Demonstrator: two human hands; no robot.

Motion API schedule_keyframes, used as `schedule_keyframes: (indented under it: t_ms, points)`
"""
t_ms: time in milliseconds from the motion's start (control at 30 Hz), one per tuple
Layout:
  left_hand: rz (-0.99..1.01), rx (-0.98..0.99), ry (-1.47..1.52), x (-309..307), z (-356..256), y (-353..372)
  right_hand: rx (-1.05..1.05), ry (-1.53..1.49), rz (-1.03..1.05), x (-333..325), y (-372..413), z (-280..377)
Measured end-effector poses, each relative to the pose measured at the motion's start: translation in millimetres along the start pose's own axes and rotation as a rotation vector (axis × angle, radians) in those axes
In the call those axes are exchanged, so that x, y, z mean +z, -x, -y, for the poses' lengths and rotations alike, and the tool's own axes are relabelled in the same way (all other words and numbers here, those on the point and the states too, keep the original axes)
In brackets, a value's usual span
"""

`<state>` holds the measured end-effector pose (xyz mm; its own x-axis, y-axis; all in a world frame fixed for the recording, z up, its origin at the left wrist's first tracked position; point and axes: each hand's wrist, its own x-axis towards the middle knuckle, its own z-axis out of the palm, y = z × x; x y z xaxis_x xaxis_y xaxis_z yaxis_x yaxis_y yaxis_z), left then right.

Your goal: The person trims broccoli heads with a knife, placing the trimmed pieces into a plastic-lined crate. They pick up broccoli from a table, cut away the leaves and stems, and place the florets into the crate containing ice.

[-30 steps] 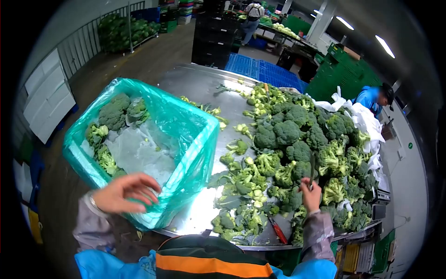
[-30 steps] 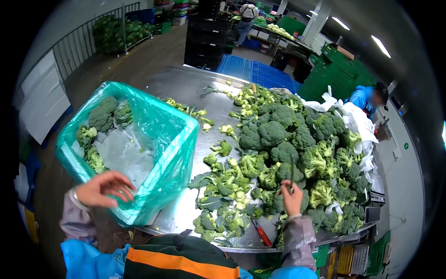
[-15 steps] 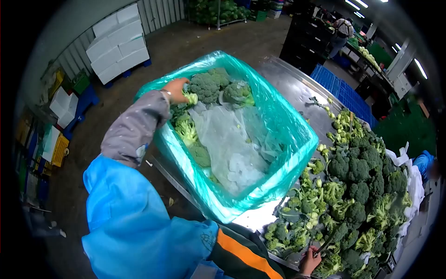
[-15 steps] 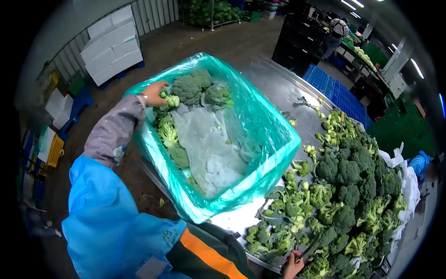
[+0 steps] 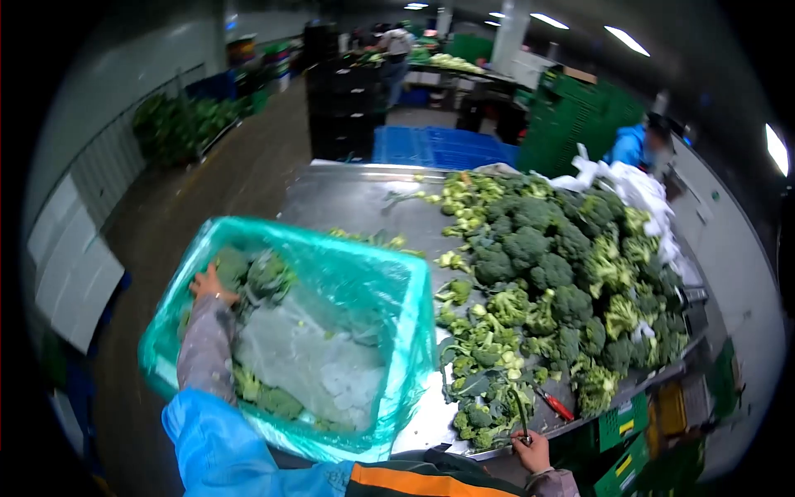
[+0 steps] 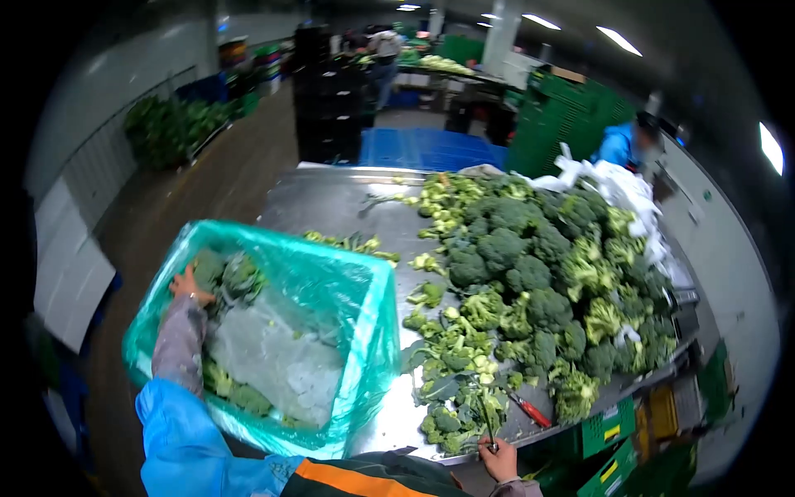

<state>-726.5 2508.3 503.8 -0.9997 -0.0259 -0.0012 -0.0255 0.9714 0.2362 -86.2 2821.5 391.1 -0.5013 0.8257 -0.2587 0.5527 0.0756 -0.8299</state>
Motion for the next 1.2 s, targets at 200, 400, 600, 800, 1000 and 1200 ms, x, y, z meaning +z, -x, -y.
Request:
schedule_keyframes:
  t_ms: [200, 400, 600, 800, 1000, 1200]
  points:
    - [-0.244, 0.243, -0.112, -4.9, -0.7, 46.3, 0.035, 0.032, 0.025, 13.3, 8.2, -7.2]
    - [-0.109, 0.54, 0.904, -76.6, -9.9, 126.0, 0.074, -0.09, 0.157, 21.1, -7.4, 11.9]
    - [0.744, 0.531, 2.053, -89.1, -49.8, 242.0, -0.35, 0.0, 0.071, 30.2, -42.9, 64.0]
    - [0.523, 0.918, 1.714, -49.9, -103.2, 320.6, -1.044, -0.028, -0.007, 29.0, -25.5, 195.8]
    - [0.276, 1.204, 1.297, -38.7, -115.0, 350.5, -1.152, 0.02, -0.04, 22.2, -21.2, 225.9]
    - [0.189, 1.292, 1.198, -35.8, -118.7, 355.0, -0.885, 0.182, 0.115, 18.9, -37.1, 171.7]
